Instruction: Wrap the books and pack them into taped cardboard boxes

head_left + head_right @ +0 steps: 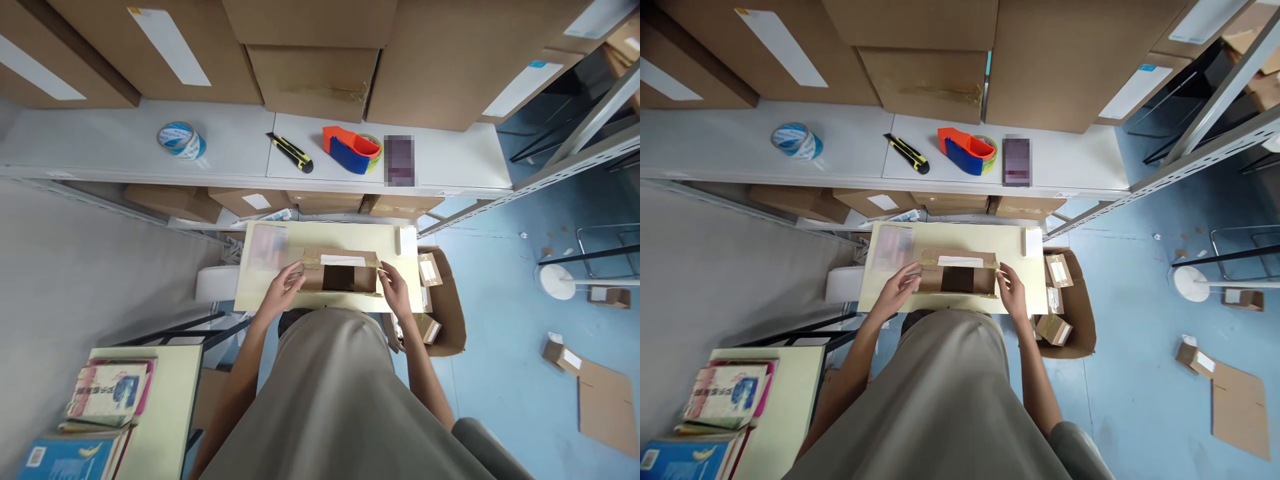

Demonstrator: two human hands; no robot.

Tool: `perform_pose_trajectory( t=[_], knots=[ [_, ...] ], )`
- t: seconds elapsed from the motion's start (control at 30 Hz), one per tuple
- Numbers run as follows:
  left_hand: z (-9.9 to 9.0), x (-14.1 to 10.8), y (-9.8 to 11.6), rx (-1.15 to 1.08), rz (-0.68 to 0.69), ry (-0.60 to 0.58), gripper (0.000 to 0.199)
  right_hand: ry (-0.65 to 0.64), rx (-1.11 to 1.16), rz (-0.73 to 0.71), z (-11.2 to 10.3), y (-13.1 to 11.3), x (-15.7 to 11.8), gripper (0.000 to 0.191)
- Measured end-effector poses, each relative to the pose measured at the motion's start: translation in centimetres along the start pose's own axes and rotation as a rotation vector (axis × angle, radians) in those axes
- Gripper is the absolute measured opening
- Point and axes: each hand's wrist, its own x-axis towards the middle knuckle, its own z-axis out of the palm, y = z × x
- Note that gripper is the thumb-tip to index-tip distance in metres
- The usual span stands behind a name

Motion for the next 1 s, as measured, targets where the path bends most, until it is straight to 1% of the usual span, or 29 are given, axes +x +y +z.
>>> perform_pose_trajectory(
  t=[0.03,0.07,0.1,0.13,0.17,0.2,0.23,0.3,0.33,0.37,0.4,0.47,0.53,0.57,0.6,0.67,0.73,0.8,0.83,0.9,1.0],
  knots=[
    [-0.2,-0.5,0.3,-0.006,0.009,-0.034,0.070,-0.061,0.012,-0.012,-0.9,0.0,-0.6,0.068],
    [-0.4,-1.0,0.5,-0.003,0.021,-0.065,0.081,-0.137,0.024,-0.025,-1.6,0.0,-1.1,0.068],
    [-0.5,-1.2,0.6,0.014,0.035,-0.084,0.095,-0.215,0.033,-0.032,-2.3,-0.1,-1.5,0.073],
    [-0.4,-1.3,0.7,0.045,0.051,-0.085,0.109,-0.280,0.033,-0.032,-2.7,-0.2,-1.9,0.081],
    [-0.3,-1.2,0.8,0.087,0.068,-0.072,0.117,-0.319,0.024,-0.029,-3.0,-0.3,-2.1,0.091],
    [-0.1,-1.0,0.9,0.135,0.086,-0.053,0.117,-0.337,0.011,-0.027,-3.1,-0.5,-2.1,0.099],
    [0.1,-0.7,1.0,0.182,0.107,-0.034,0.109,-0.340,-0.001,-0.035,-3.1,-0.8,-2.1,0.103],
    [0.4,0.0,1.4,0.256,0.157,-0.022,0.081,-0.349,-0.019,-0.080,-2.9,-1.1,-1.7,0.100],
    [0.5,0.3,1.6,0.276,0.182,-0.033,0.071,-0.359,-0.025,-0.108,-2.7,-1.3,-1.5,0.098],
    [0.5,0.5,1.9,0.284,0.202,-0.053,0.067,-0.373,-0.032,-0.130,-2.5,-1.4,-1.3,0.096],
    [0.4,0.6,2.1,0.282,0.216,-0.081,0.068,-0.379,-0.040,-0.145,-2.3,-1.4,-1.0,0.096],
    [0.2,0.7,2.5,0.277,0.223,-0.132,0.079,-0.342,-0.052,-0.163,-1.8,-1.3,-0.6,0.096],
    [0.1,0.9,2.6,0.307,0.213,-0.140,0.090,-0.241,-0.068,-0.162,-1.1,-1.1,-0.1,0.085],
    [0.1,1.1,2.5,0.332,0.205,-0.121,0.091,-0.178,-0.080,-0.149,-0.8,-1.1,0.2,0.079],
    [0.3,1.4,2.3,0.352,0.196,-0.087,0.087,-0.116,-0.092,-0.129,-0.5,-1.1,0.4,0.076],
    [0.8,2.2,1.7,0.364,0.179,0.003,0.066,-0.032,-0.107,-0.092,-0.1,-1.2,0.9,0.079],
    [1.5,3.2,1.2,0.343,0.169,0.099,0.043,-0.009,-0.123,-0.091,0.1,-1.2,1.3,0.079],
    [2.3,4.0,0.7,0.313,0.177,0.181,0.031,-0.030,-0.177,-0.125,0.3,-1.2,1.6,0.065],
    [2.5,4.3,0.5,0.293,0.182,0.218,0.028,-0.037,-0.211,-0.144,0.4,-1.1,1.7,0.060],
    [2.9,4.8,0.0,0.242,0.187,0.273,0.025,-0.018,-0.258,-0.166,0.7,-0.9,1.9,0.058],
    [3.0,5.3,-0.8,0.140,0.155,0.297,0.031,0.045,-0.251,-0.119,1.2,-0.3,2.4,0.058]
  ],
)
